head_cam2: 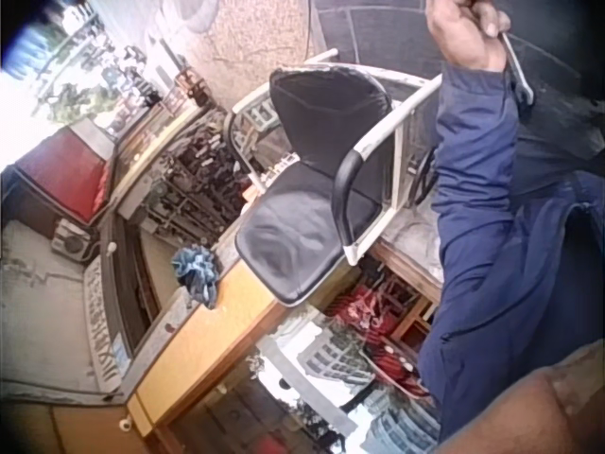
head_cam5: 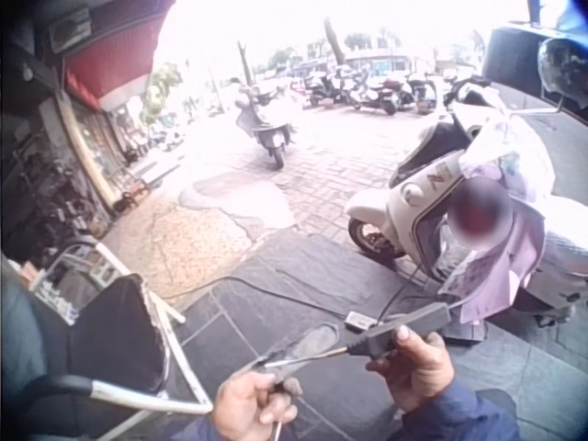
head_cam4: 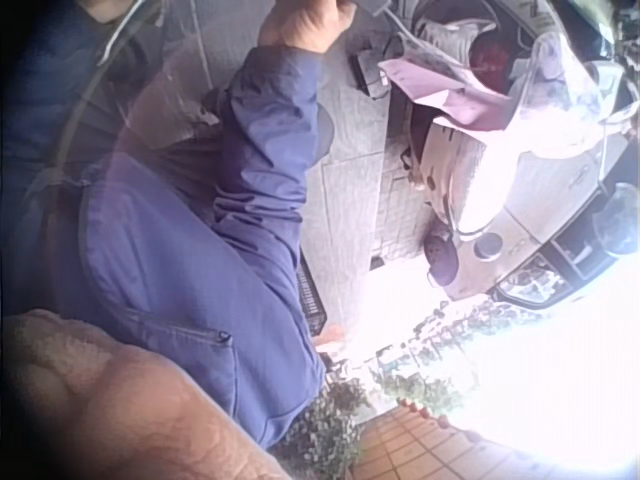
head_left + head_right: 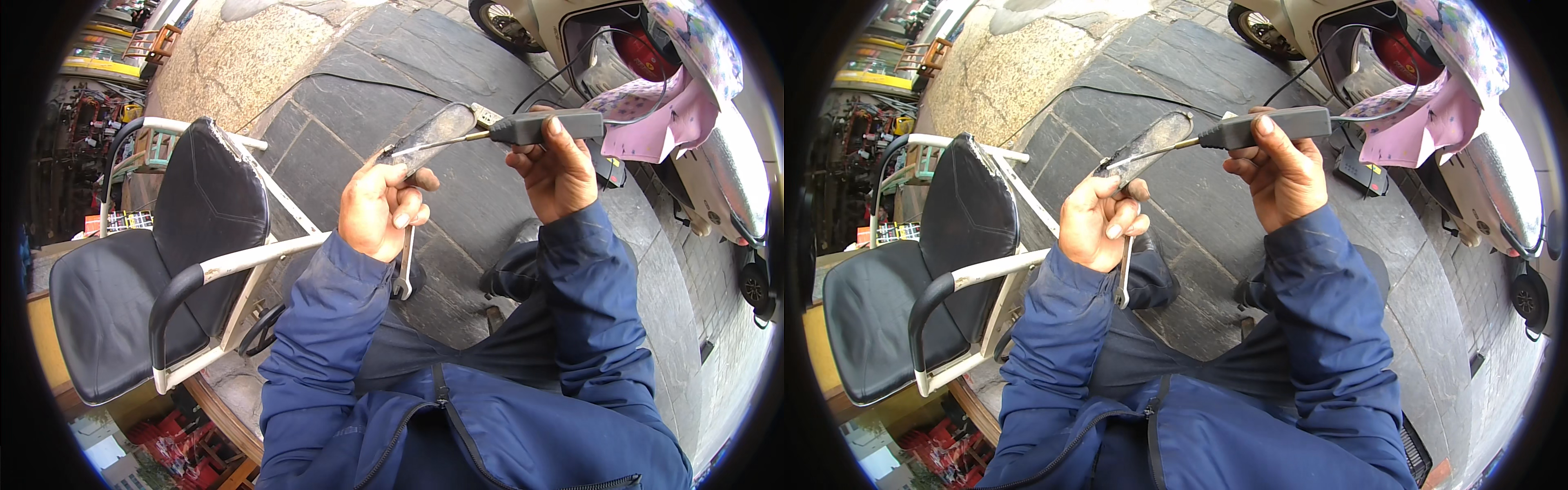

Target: The person uses a soldering iron to heat and remove a sticker from a metal plate, then installs the plate onto the rear of a scooter. They then open the front storage compartment and use a wrench to tighten bolts inside.

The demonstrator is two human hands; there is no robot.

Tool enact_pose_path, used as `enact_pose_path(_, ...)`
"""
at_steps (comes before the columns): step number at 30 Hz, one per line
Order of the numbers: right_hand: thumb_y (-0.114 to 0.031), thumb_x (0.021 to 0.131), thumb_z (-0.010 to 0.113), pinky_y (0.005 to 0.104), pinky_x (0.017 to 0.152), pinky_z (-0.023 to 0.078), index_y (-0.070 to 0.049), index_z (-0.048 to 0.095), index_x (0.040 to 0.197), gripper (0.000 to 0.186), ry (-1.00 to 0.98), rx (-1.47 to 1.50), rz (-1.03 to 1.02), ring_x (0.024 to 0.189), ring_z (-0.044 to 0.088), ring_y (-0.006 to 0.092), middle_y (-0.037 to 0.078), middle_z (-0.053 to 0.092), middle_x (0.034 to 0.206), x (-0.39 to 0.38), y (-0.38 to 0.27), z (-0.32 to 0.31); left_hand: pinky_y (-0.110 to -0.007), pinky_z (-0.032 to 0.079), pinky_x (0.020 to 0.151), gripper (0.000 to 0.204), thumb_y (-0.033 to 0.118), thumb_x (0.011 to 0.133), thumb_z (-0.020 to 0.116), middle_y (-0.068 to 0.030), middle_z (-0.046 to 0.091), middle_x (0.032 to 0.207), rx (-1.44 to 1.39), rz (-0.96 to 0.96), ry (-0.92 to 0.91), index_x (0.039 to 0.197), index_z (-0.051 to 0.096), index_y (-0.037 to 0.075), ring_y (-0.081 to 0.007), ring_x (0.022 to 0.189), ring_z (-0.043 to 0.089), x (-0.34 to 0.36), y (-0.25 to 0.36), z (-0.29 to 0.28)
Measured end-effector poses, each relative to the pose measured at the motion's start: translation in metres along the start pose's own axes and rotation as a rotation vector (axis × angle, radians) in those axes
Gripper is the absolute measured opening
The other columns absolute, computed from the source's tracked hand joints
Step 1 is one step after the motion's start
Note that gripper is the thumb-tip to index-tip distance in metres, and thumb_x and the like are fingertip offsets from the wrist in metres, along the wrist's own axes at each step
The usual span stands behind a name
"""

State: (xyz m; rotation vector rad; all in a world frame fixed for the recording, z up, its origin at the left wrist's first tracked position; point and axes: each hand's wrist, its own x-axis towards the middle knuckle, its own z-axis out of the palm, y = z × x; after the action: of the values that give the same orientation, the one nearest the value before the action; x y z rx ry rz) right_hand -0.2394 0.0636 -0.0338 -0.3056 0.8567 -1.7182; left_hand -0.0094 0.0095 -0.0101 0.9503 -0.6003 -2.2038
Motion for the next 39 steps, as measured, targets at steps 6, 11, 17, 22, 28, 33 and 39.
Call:
enact_pose_path(6,-0.023,0.087,0.069,0.0368,0.067,0.06,-0.002,0.059,0.111,0.033,-0.027,0.013,0.005,0.074,0.068,0.02,0.01,0.068,0.089,-0.0007,0.0016,0.0007,-0.029,0.036,0.053,0.033,0.016,0.09,0.044,-0.0132,0.067,0.087,0.054,-0.016,-0.011,0.116,0.057,-0.001,-0.0085,0.042,0.038,-0.0006,-0.0011,0.0014)
enact_pose_path(11,-0.024,0.087,0.069,0.0365,0.067,0.06,-0.002,0.059,0.11,0.033,-0.021,0.0,0.0,0.074,0.068,0.02,0.009,0.068,0.089,-0.0001,0.0016,-0.0001,-0.029,0.036,0.053,0.033,0.016,0.09,0.044,-0.0132,0.067,0.087,0.064,-0.014,-0.018,0.116,0.057,0.0,-0.0084,0.042,0.038,-0.0007,-0.0013,0.0022)
enact_pose_path(17,-0.019,0.085,0.071,0.0326,0.065,0.059,0.0,0.058,0.108,0.032,0.002,0.048,-0.013,0.07,0.068,0.0198,0.014,0.068,0.089,0.0007,-0.0007,-0.0001,-0.029,0.036,0.053,0.033,0.016,0.09,0.044,-0.0132,0.067,0.087,0.05,-0.009,-0.04,0.116,0.057,0.0,-0.0083,0.042,0.039,-0.0009,-0.0007,0.0005)
enact_pose_path(22,-0.019,0.085,0.071,0.0328,0.065,0.059,0.0,0.058,0.107,0.032,-0.013,0.049,-0.002,0.07,0.068,0.0198,0.014,0.068,0.089,0.0001,-0.0012,0.0011,-0.029,0.036,0.053,0.032,0.015,0.09,0.044,-0.0133,0.067,0.087,0.049,-0.005,-0.033,0.115,0.057,-0.001,-0.0085,0.042,0.039,-0.0015,-0.001,0.0008)
enact_pose_path(28,-0.019,0.086,0.07,0.0334,0.064,0.059,0.0,0.058,0.107,0.03,-0.003,0.053,-0.004,0.07,0.068,0.0202,0.013,0.069,0.089,0.0021,-0.0026,-0.002,-0.029,0.037,0.053,0.032,0.015,0.089,0.044,-0.0135,0.067,0.087,0.046,-0.017,-0.029,0.114,0.057,-0.001,-0.009,0.042,0.039,-0.001,-0.0007,0.0009)
enact_pose_path(33,-0.019,0.086,0.07,0.0339,0.064,0.058,0.0,0.058,0.107,0.031,0.0,0.059,-0.023,0.07,0.068,0.0201,0.013,0.069,0.088,0.004,-0.0053,-0.0054,-0.03,0.037,0.054,0.031,0.015,0.089,0.045,-0.0136,0.067,0.087,0.04,-0.009,-0.05,0.113,0.057,-0.001,-0.0091,0.042,0.039,-0.0007,-0.0013,0.0001)
enact_pose_path(39,-0.02,0.086,0.071,0.0335,0.063,0.059,-0.001,0.058,0.106,0.03,0.017,0.047,-0.018,0.069,0.068,0.0199,0.013,0.069,0.088,0.0048,-0.0053,-0.0063,-0.03,0.037,0.054,0.031,0.015,0.089,0.045,-0.0137,0.067,0.087,0.043,-0.016,-0.038,0.113,0.057,0.0,-0.0094,0.042,0.039,-0.0004,-0.0013,-0.0014)
